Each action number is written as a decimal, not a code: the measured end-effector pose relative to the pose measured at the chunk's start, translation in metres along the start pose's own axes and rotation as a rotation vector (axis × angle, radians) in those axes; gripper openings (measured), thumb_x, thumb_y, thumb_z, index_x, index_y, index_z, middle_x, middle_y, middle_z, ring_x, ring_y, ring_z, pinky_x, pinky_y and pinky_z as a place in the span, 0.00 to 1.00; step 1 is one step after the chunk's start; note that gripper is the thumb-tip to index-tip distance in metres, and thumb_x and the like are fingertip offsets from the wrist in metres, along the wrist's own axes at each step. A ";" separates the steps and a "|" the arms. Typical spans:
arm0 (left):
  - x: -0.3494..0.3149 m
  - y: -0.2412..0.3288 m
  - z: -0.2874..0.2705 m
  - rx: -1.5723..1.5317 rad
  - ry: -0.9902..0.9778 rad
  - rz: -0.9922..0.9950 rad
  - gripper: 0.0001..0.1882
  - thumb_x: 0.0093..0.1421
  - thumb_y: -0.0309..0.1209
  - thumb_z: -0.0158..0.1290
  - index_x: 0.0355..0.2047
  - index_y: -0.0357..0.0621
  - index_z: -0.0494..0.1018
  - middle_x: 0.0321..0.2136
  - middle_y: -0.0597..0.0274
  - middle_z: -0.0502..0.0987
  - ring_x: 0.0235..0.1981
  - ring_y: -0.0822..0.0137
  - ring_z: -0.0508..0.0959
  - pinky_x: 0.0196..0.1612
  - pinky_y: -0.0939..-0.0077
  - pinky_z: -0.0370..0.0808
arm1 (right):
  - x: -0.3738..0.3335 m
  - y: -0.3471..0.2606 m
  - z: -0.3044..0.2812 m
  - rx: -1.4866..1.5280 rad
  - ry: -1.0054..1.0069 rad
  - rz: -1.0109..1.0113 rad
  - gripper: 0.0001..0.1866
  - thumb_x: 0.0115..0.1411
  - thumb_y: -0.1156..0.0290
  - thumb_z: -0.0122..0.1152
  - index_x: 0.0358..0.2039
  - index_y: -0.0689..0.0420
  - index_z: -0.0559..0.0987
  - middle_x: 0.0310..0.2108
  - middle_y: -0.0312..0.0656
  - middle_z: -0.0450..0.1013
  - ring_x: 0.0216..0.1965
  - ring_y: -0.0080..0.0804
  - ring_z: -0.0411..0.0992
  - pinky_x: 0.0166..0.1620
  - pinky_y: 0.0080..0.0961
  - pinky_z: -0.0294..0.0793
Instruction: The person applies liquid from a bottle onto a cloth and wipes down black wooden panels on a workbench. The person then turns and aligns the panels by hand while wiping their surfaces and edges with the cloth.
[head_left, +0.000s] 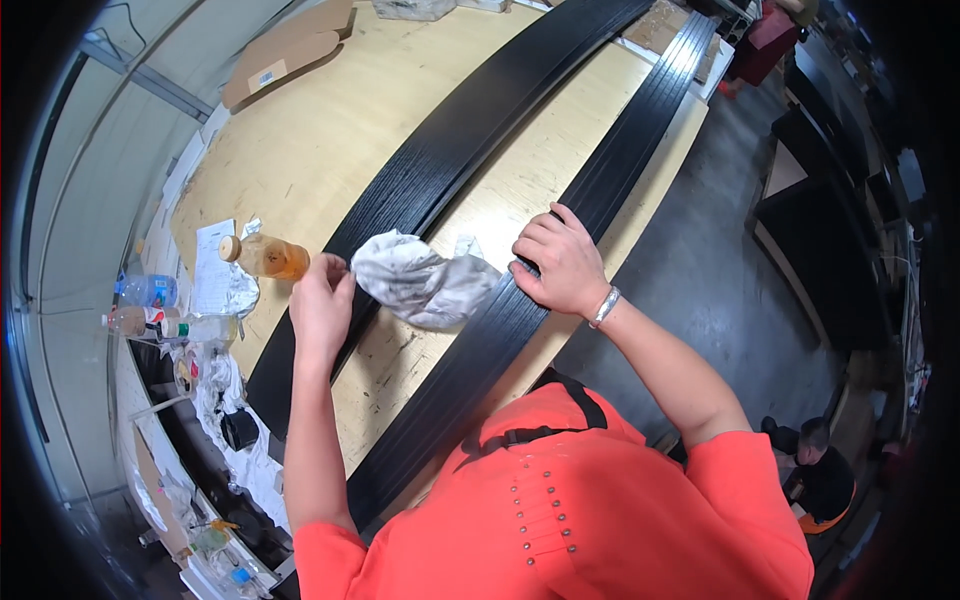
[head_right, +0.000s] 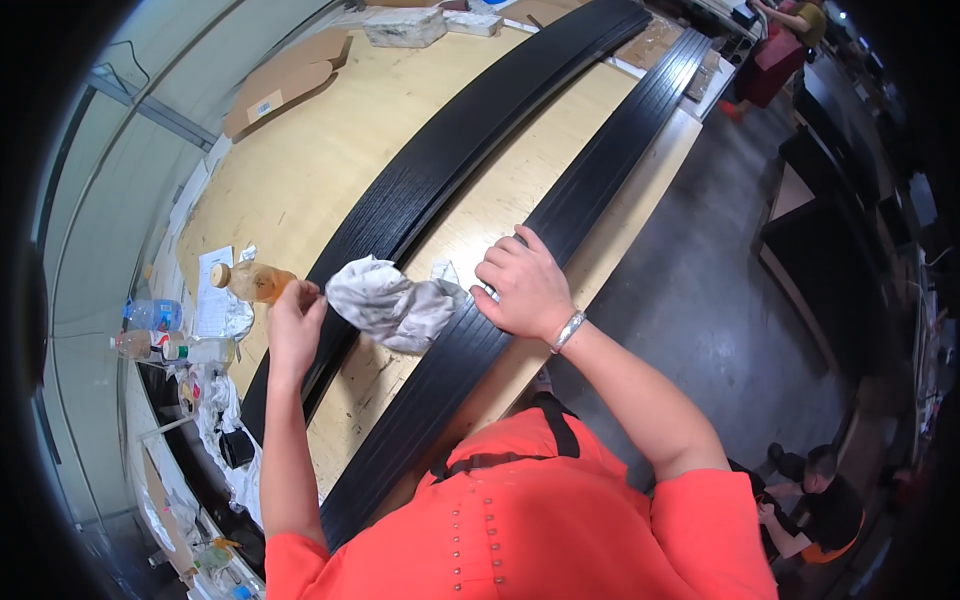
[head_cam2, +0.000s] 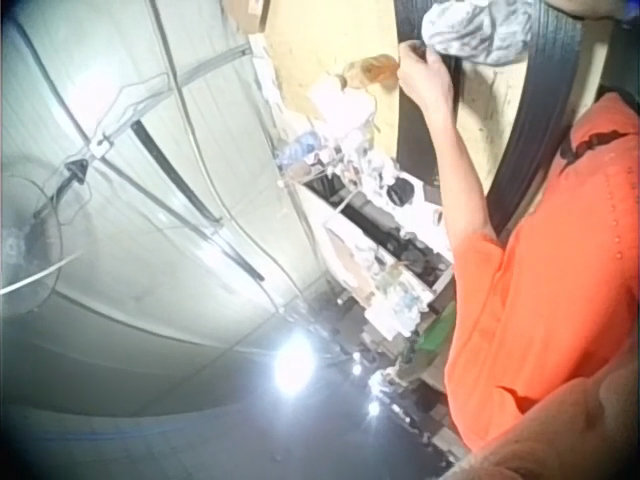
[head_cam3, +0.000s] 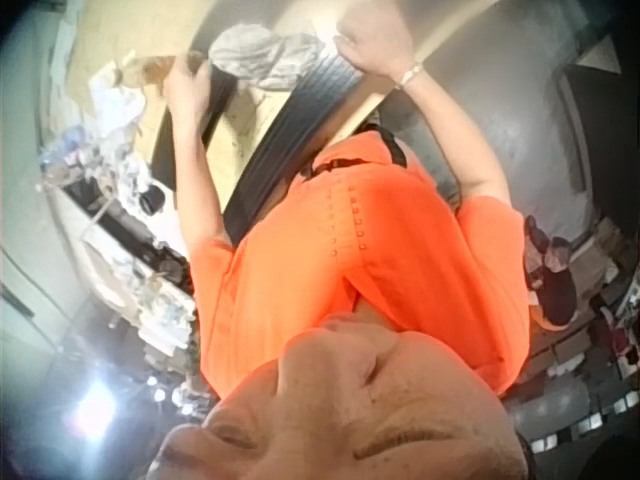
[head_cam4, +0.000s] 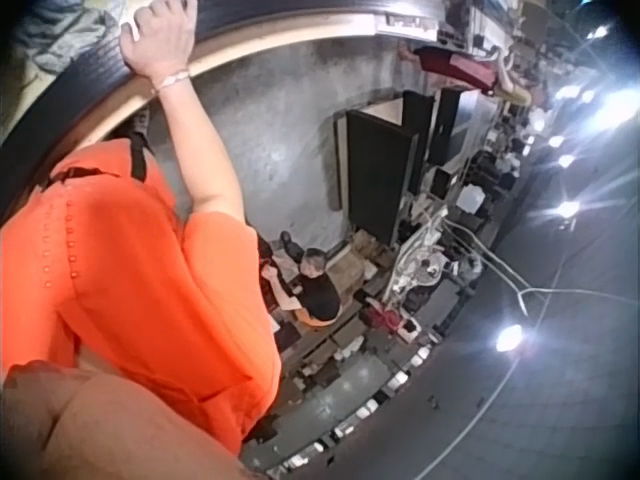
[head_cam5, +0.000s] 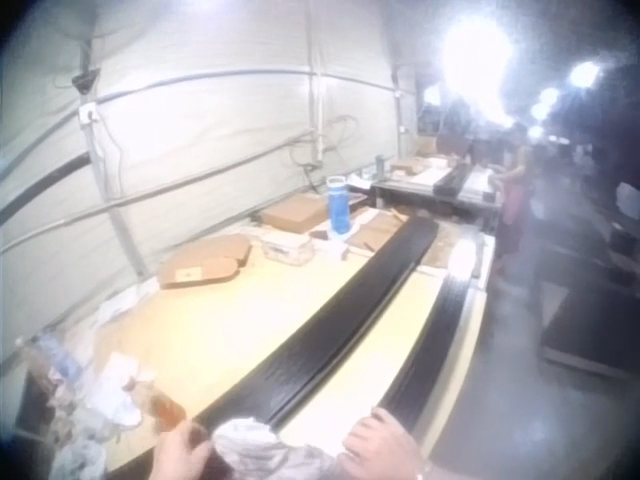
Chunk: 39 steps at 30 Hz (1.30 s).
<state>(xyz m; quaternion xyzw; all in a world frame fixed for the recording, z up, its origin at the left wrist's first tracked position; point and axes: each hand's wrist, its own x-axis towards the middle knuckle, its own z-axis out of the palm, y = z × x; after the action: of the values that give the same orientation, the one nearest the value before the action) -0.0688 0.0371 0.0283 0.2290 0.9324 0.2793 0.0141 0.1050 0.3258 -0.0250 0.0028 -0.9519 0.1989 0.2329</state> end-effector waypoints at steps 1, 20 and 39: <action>-0.006 0.005 0.000 0.023 -0.027 -0.042 0.09 0.58 0.28 0.60 0.38 0.39 0.80 0.31 0.49 0.84 0.35 0.52 0.85 0.39 0.62 0.80 | -0.001 0.002 -0.001 -0.009 0.002 0.005 0.08 0.53 0.62 0.66 0.25 0.51 0.79 0.29 0.36 0.73 0.41 0.35 0.74 0.64 0.46 0.65; 0.024 0.055 0.096 0.358 -0.391 0.247 0.10 0.60 0.34 0.56 0.41 0.51 0.83 0.31 0.49 0.83 0.37 0.47 0.83 0.41 0.52 0.78 | -0.002 0.001 -0.002 -0.009 0.018 0.000 0.09 0.54 0.61 0.65 0.24 0.52 0.79 0.28 0.36 0.72 0.41 0.35 0.74 0.64 0.47 0.66; 0.062 0.126 0.002 -0.257 -0.489 0.124 0.07 0.66 0.25 0.52 0.31 0.34 0.74 0.26 0.62 0.79 0.28 0.73 0.78 0.34 0.75 0.76 | 0.001 0.004 -0.002 -0.027 0.005 -0.002 0.09 0.52 0.62 0.66 0.25 0.52 0.80 0.29 0.37 0.74 0.42 0.35 0.74 0.64 0.45 0.66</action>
<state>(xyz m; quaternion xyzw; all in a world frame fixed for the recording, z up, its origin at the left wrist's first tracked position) -0.0708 0.1577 0.0997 0.3424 0.8425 0.3319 0.2505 0.1046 0.3303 -0.0238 0.0002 -0.9539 0.1857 0.2356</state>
